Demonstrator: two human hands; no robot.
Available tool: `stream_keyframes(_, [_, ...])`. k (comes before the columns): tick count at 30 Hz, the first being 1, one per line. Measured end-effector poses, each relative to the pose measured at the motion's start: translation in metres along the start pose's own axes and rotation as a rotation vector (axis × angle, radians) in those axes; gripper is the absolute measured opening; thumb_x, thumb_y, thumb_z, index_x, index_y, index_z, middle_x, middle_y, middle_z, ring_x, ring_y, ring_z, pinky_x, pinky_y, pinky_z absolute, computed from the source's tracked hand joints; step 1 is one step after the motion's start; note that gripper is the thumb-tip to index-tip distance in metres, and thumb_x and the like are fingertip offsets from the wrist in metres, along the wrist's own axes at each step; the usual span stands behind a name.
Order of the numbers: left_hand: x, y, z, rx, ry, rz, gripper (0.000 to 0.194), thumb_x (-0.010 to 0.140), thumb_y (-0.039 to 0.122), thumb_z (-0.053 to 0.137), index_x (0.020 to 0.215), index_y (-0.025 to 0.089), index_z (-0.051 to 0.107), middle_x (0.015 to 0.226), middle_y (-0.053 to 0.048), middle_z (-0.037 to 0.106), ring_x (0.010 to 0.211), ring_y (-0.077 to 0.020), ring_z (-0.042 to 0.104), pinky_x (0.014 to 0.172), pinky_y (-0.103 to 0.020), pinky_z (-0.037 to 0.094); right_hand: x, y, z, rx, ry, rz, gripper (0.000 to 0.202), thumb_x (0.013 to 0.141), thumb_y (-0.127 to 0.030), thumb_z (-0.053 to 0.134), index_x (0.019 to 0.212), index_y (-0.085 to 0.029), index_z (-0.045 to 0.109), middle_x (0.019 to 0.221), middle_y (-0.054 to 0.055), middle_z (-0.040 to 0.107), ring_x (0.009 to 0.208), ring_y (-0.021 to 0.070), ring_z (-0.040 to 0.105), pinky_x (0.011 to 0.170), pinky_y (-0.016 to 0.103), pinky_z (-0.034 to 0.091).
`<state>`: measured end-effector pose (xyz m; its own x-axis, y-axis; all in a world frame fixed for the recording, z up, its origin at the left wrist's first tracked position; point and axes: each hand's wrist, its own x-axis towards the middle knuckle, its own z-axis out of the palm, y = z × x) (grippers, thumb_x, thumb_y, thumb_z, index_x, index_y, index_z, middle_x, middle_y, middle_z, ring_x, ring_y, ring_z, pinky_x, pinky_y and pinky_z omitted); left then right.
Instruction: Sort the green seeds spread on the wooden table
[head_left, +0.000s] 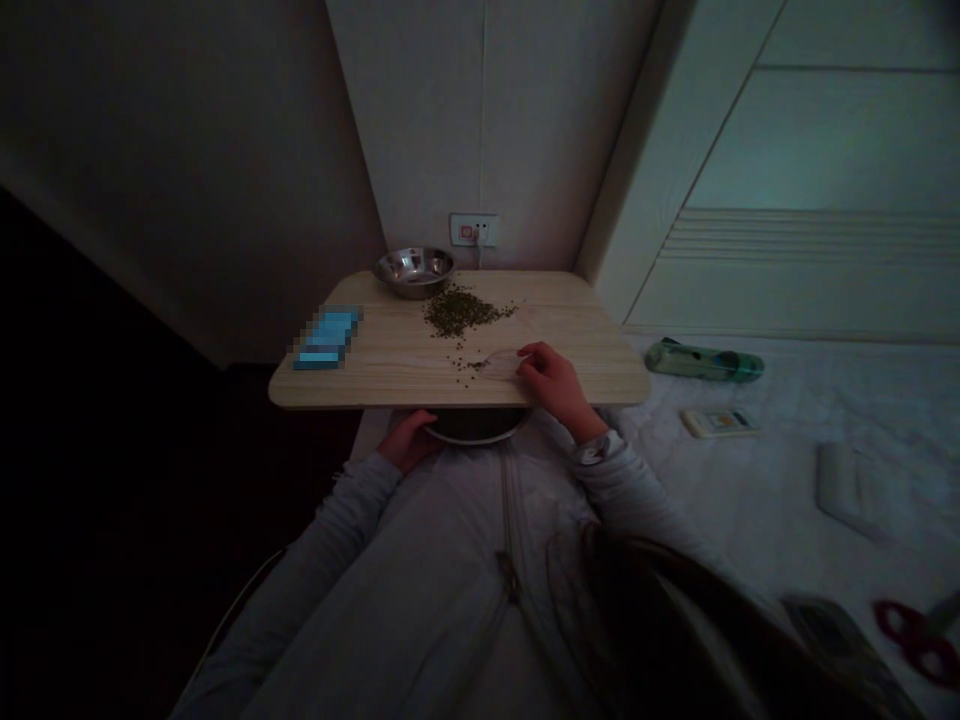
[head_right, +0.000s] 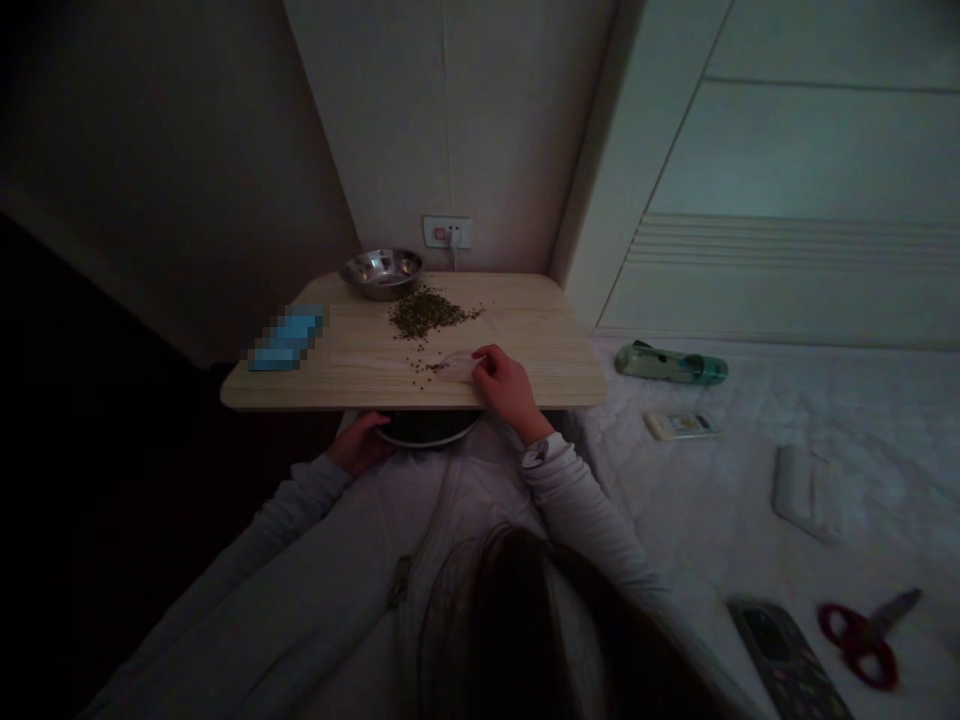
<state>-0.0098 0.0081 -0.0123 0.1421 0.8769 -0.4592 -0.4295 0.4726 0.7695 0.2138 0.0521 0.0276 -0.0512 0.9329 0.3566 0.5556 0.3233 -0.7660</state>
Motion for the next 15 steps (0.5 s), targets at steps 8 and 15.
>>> stream_keyframes(8, [-0.0005, 0.0005, 0.0004, -0.006, 0.017, 0.002, 0.010, 0.062, 0.011, 0.050, 0.065, 0.015, 0.058, 0.073, -0.005, 0.066, 0.085, -0.0203, 0.059, 0.068, -0.030, 0.052, -0.0008, -0.0030, 0.0006, 0.004, 0.002, 0.021, 0.025, 0.066, -0.021, 0.043, 0.088, -0.017, 0.056, 0.063, -0.001, 0.054, 0.059, 0.0129, 0.048, 0.058, 0.025, 0.035])
stream_keyframes(15, [0.0024, -0.0024, -0.0025, -0.022, -0.005, 0.001, 0.009, 0.062, 0.012, 0.050, 0.065, 0.014, 0.058, 0.067, -0.004, 0.064, 0.082, -0.0200, 0.060, 0.067, -0.030, 0.051, 0.0008, 0.0015, 0.0018, 0.096, 0.010, 0.051, 0.024, 0.066, -0.023, 0.044, 0.086, -0.017, 0.056, 0.064, -0.001, 0.055, 0.059, 0.0121, 0.048, 0.058, 0.025, 0.035])
